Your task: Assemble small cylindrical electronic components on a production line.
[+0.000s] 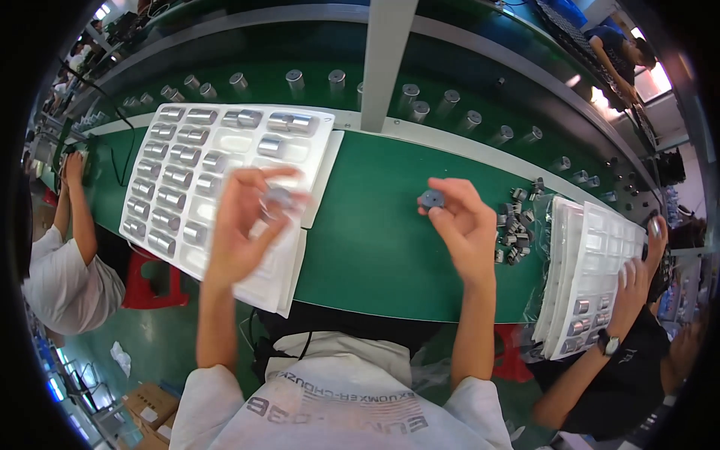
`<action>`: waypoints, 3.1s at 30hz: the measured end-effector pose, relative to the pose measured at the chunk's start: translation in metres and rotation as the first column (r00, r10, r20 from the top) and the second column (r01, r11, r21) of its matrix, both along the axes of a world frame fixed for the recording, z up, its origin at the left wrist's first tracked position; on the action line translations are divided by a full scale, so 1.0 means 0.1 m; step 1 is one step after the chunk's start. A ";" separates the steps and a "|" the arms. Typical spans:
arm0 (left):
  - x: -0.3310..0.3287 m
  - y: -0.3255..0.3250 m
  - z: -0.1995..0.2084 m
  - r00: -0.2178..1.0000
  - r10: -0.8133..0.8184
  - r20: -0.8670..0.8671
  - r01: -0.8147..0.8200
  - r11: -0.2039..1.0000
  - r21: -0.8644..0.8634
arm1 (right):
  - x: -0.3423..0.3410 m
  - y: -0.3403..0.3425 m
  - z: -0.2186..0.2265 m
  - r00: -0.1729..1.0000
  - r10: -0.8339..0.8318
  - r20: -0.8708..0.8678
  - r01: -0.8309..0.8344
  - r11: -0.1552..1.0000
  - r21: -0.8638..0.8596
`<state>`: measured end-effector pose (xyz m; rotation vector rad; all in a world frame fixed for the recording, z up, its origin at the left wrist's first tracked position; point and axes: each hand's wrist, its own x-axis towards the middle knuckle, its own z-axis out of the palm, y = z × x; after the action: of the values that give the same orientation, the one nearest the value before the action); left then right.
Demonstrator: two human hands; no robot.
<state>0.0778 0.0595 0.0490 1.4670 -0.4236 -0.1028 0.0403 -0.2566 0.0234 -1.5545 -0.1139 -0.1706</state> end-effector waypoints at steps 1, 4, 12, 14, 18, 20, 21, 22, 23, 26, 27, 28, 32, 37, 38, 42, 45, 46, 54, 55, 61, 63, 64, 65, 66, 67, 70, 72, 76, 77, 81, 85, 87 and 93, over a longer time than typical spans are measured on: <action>-0.14 -0.12 -0.04 0.983 -0.154 -0.103 0.135 0.976 -0.173 | -0.04 0.09 -0.02 1.000 0.006 -0.015 -0.005 0.998 0.069; -0.51 -0.49 -0.15 0.949 -0.203 -0.239 0.139 0.956 -0.258 | -0.18 0.42 0.00 0.995 -0.022 -0.094 0.040 0.978 0.204; -0.63 -0.68 -0.39 0.968 -0.012 -0.249 -0.018 0.992 -0.121 | -0.48 0.93 0.10 0.978 -0.163 0.131 0.163 0.987 0.016; -0.60 -0.67 -0.46 0.991 0.023 -0.130 -0.030 0.998 -0.051 | -0.51 0.99 0.06 0.976 -0.143 0.162 0.153 0.987 -0.048; -0.64 -0.64 -0.38 0.997 0.055 -0.047 -0.053 0.998 0.030 | -0.54 1.08 0.08 0.968 -0.195 0.159 0.215 0.969 -0.121; -0.65 -0.64 -0.43 0.996 0.081 0.034 -0.082 0.996 0.029 | -0.52 1.08 0.04 0.956 -0.190 0.224 0.232 0.956 -0.178; -0.65 -0.64 -0.46 0.987 0.108 0.118 -0.112 0.993 0.027 | -0.51 1.07 0.01 0.939 -0.181 0.291 0.253 0.940 -0.229; -0.65 -0.64 -0.46 0.987 0.110 0.118 -0.114 0.993 0.028 | -0.52 1.08 -0.01 0.940 -0.180 0.291 0.251 0.941 -0.228; -0.65 -0.64 -0.44 0.988 0.111 0.104 -0.114 0.993 0.023 | -0.53 1.10 -0.03 0.953 -0.187 0.236 0.222 0.967 -0.128; -0.67 -0.64 -0.48 0.985 0.120 0.126 -0.121 0.993 0.002 | -0.57 1.14 -0.05 0.976 -0.194 0.104 0.184 0.978 0.096; -0.66 -0.65 -0.50 0.979 0.124 0.165 -0.124 0.992 -0.013 | -0.58 1.15 -0.05 0.981 -0.194 0.029 0.183 0.959 0.218; -0.65 -0.65 -0.47 0.979 0.124 0.163 -0.124 0.992 -0.012 | -0.57 1.15 -0.06 0.981 -0.194 0.027 0.183 0.959 0.218; -0.63 -0.60 -0.39 0.984 0.116 0.133 -0.122 0.992 0.034 | -0.53 1.11 -0.05 0.985 -0.154 0.080 0.144 0.983 0.116; -0.66 -0.62 -0.45 0.970 0.158 0.183 -0.175 0.982 0.078 | -0.51 1.09 -0.06 0.984 -0.141 0.112 0.136 0.989 0.055; -0.66 -0.63 -0.46 0.944 0.179 0.275 -0.223 0.965 0.137 | -0.51 1.09 -0.07 0.987 -0.138 0.084 0.132 0.989 0.071; -0.63 -0.62 -0.46 0.881 0.189 0.434 -0.315 0.919 0.238 | -0.52 1.07 -0.04 0.993 -0.091 0.081 0.089 0.996 0.023; -0.64 -0.54 -0.43 0.976 0.129 0.175 -0.164 0.966 0.202 | -0.55 1.01 0.00 0.996 -0.022 0.088 0.034 0.990 -0.134; -0.65 -0.54 -0.42 0.976 0.129 0.176 -0.165 0.965 0.204 | -0.55 0.99 0.02 0.996 -0.021 0.088 0.033 0.991 -0.132; -0.63 -0.75 -0.39 0.896 -0.134 -0.423 -0.062 0.906 -0.419 | -0.70 1.09 0.03 0.990 -0.139 -0.020 0.139 0.990 0.034; -0.64 -0.79 -0.39 0.896 -0.135 -0.423 -0.061 0.906 -0.418 | -0.68 1.09 0.04 0.990 -0.140 -0.020 0.140 0.989 0.035; -0.67 -0.87 -0.62 0.910 -0.094 -0.404 -0.088 0.908 -0.409 | -0.53 0.88 0.15 0.941 0.282 0.184 -0.183 0.887 -0.425; -0.69 -0.87 -0.66 0.891 -0.098 -0.443 -0.106 0.905 -0.413 | -0.53 0.88 0.08 0.945 0.273 0.178 -0.181 0.894 -0.410; -0.68 -0.87 -0.66 0.871 -0.084 -0.483 -0.139 0.902 -0.408 | -0.52 0.88 0.06 0.945 0.279 0.171 -0.195 0.901 -0.388; -0.69 -0.87 -0.67 0.825 -0.115 -0.553 -0.153 0.897 -0.414 | -0.51 0.88 0.06 0.957 0.231 0.175 -0.149 0.910 -0.386; -0.71 -0.87 -0.66 0.827 -0.114 -0.550 -0.151 0.898 -0.414 | -0.51 0.85 0.00 0.956 0.231 0.179 -0.148 0.910 -0.386; -0.73 -0.88 -0.65 0.854 -0.092 -0.512 -0.105 0.934 -0.342 | -0.50 0.81 -0.10 0.948 0.239 0.211 -0.129 0.892 -0.433; -0.80 -0.85 -0.56 0.872 -0.132 -0.471 -0.010 0.958 -0.286 | -0.43 0.72 -0.03 0.955 0.208 0.210 -0.087 0.878 -0.471; -0.87 -0.82 -0.24 0.867 -0.135 -0.480 -0.066 0.923 -0.378 | -0.28 0.57 0.10 0.973 0.079 0.218 0.058 0.826 -0.561; -0.89 -0.33 0.12 0.987 -0.088 -0.133 0.086 0.996 -0.018 | 0.46 -0.42 0.01 0.852 -0.413 0.321 0.523 0.695 -0.493; -0.89 -0.25 0.17 0.993 -0.005 -0.115 0.003 1.000 -0.016 | 0.68 -0.70 -0.02 0.822 -0.471 0.321 0.567 0.614 -0.549; -0.81 0.18 0.02 0.977 0.212 -0.038 -0.203 0.965 0.167 | 1.23 -1.42 -0.33 0.800 -0.496 0.338 0.545 0.364 -0.756; -0.81 0.53 0.02 0.862 0.409 0.301 -0.503 0.765 0.401 | 1.41 -1.38 -0.50 0.833 -0.408 0.374 0.485 0.213 -0.848; -0.82 0.79 0.06 0.717 0.349 0.604 -0.686 0.511 0.519 | 1.48 -1.30 -0.32 0.769 -0.353 0.534 0.604 0.124 -0.787; -0.71 1.41 -0.03 0.779 0.210 0.591 -0.626 0.205 0.752 | 2.35 -1.21 -0.23 0.827 -0.131 0.546 0.560 0.125 -0.819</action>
<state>0.0072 0.2008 0.0465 2.7961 -0.1924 0.5137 0.2756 -0.3772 0.0000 -2.8710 -0.1280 -0.9516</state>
